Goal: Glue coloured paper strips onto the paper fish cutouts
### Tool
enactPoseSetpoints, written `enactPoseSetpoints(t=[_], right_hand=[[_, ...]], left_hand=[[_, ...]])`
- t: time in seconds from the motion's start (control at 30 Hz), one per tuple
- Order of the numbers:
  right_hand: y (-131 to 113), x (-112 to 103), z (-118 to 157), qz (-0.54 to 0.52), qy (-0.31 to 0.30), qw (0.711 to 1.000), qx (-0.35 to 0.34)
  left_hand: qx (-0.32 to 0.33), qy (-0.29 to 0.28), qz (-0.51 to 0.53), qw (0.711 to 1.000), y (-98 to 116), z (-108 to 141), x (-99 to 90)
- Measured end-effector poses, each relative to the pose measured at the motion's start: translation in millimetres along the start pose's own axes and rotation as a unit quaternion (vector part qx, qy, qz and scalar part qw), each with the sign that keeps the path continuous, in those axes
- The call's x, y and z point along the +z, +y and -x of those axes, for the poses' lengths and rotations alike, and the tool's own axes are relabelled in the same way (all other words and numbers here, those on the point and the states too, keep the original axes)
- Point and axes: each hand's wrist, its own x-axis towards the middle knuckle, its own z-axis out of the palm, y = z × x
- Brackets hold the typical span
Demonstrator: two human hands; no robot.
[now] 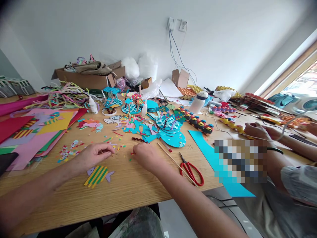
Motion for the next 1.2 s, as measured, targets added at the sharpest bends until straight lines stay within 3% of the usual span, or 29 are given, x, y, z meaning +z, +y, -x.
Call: enactPoseSetpoints(t=[0.17,0.33,0.63,0.83,1.03,1.2], right_hand=[[-13.8,-0.4,-6.1,0.062,-0.015,0.998,-0.021],[-20.1,4.3,-2.8,0.089,-0.014,0.995,-0.036],[-5.9,-0.5,-2.8,0.059,-0.013,0.998,0.006],[-14.4,-2.2,-5.1,0.039,-0.020,0.999,0.000],[-13.3,1.2,-6.8,-0.036,0.004,0.999,0.017],[1.6,3.0,-2.1,-0.198,0.028,0.979,0.032]], left_hand=[[0.007,-0.001,-0.022,1.000,5.6,2.3,0.6],[0.001,0.011,0.008,1.000,-2.0,5.2,1.7],[-0.010,0.002,0.016,1.000,-2.5,5.9,1.4],[0.000,-0.003,-0.002,1.000,3.9,4.2,3.5],[0.013,-0.002,0.004,1.000,-4.6,5.3,7.1],[-0.010,-0.007,0.084,0.996,-2.7,4.5,6.2]])
